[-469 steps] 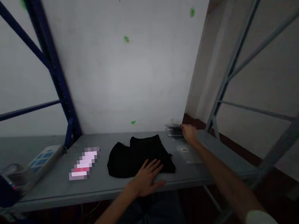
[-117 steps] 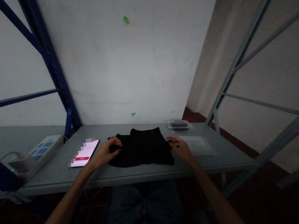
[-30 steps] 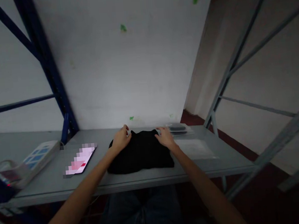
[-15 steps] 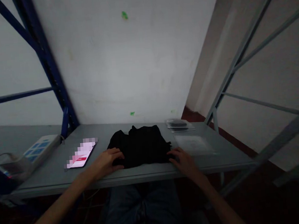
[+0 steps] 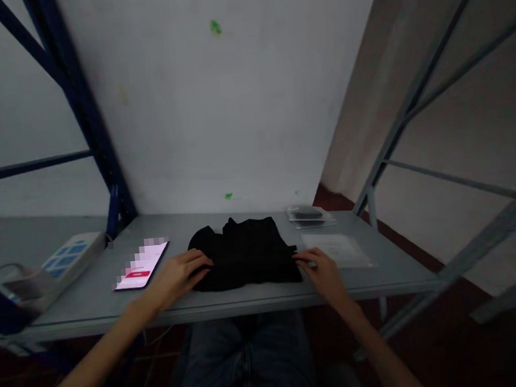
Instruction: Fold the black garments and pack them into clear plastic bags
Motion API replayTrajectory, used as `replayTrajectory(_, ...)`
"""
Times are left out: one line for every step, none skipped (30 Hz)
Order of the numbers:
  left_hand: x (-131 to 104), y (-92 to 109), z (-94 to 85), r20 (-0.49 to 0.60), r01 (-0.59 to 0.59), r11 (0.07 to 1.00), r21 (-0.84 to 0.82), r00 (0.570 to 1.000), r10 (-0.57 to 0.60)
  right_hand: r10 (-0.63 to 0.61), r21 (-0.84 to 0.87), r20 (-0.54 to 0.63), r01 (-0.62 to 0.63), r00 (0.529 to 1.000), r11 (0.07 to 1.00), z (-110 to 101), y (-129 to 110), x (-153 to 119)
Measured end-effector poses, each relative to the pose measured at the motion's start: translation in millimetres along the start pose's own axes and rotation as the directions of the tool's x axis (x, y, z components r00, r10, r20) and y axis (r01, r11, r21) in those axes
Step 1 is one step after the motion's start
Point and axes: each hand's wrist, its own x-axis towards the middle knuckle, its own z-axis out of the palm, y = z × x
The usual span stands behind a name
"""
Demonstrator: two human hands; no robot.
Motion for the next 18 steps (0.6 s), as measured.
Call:
replayTrajectory(-1,3,-0.7,0.013,0.006,1.000,-0.001,1.000,-0.006,0.003,-0.013,-0.001,-0.003,1.000,1.000,1,0,-4)
replayTrajectory(-3,6,-1.1,0.039,0.012,1.000,-0.004,0.999,-0.012,0.003,-0.032,0.007,-0.003,1.000,0.999,2,1,-9)
replayTrajectory(-5,9,-1.1,0.074,0.021,1.000,-0.011,0.997,-0.020,0.001,-0.051,0.021,0.001,1.000,0.999,3,3,-15)
replayTrajectory(-6,11,-1.0,0.106,0.033,0.999,-0.020,0.994,-0.030,-0.006,-0.070,0.040,0.009,0.999,0.998,3,4,-20)
replayTrajectory(-7,12,-0.9,0.125,0.045,0.998,-0.033,0.991,-0.041,-0.012,-0.088,0.058,0.017,0.998,0.996,3,6,-25)
replayTrajectory(-7,13,-0.9,0.124,0.059,0.997,-0.046,0.991,-0.053,-0.015,-0.106,0.072,0.023,0.997,0.994,3,8,-28)
replayTrajectory(-5,12,-0.9,0.104,0.075,0.995,-0.058,0.992,-0.069,-0.014,-0.123,0.074,0.023,0.997,0.992,2,8,-30)
replayTrajectory(-2,11,-0.8,0.067,0.091,0.994,-0.065,0.994,-0.087,-0.008,-0.141,0.060,0.017,0.998,0.990,0,7,-29)
replayTrajectory(4,10,-0.2,0.024,0.108,0.992,-0.065,0.994,-0.107,-0.003,-0.161,0.033,0.008,0.999,0.987,-1,3,-26)
replayTrajectory(12,8,1.0,-0.022,0.127,0.990,-0.058,0.991,-0.129,0.001,-0.178,0.000,-0.001,1.000,0.984,-2,-2,-21)
replayTrajectory(22,6,3.4,-0.068,0.145,0.988,-0.045,0.987,-0.148,-0.003,-0.189,-0.031,-0.003,1.000,0.982,-1,-8,-14)
replayTrajectory(33,5,7.2,-0.104,0.168,0.985,-0.029,0.980,-0.170,-0.012,-0.191,-0.058,0.001,0.998,0.982,1,-17,-5)
replayTrajectory(45,4,12.5,-0.143,0.196,0.981,-0.009,0.970,-0.195,-0.025,-0.183,-0.070,0.012,0.997,0.983,6,-26,5)
replayTrajectory(57,4,19.6,-0.174,0.213,0.977,0.012,0.963,-0.207,-0.042,-0.166,-0.073,0.030,0.996,0.986,14,-35,16)
replayTrajectory(68,4,28.3,-0.184,0.212,0.977,0.031,0.962,-0.203,-0.053,-0.145,-0.076,0.042,0.996,0.988,23,-44,26)
replayTrajectory(78,3,38.3,-0.183,0.187,0.981,0.052,0.967,-0.174,-0.056,-0.126,-0.077,0.046,0.995,0.991,35,-52,36)
replayTrajectory(85,2,49.2,-0.171,0.155,0.985,0.071,0.975,-0.141,-0.060,-0.112,-0.061,0.053,0.996,0.992,48,-57,45)
replayTrajectory(90,1,60.7,-0.157,0.136,0.987,0.081,0.980,-0.122,-0.057,-0.110,-0.043,0.052,0.997,0.993,61,-61,51)
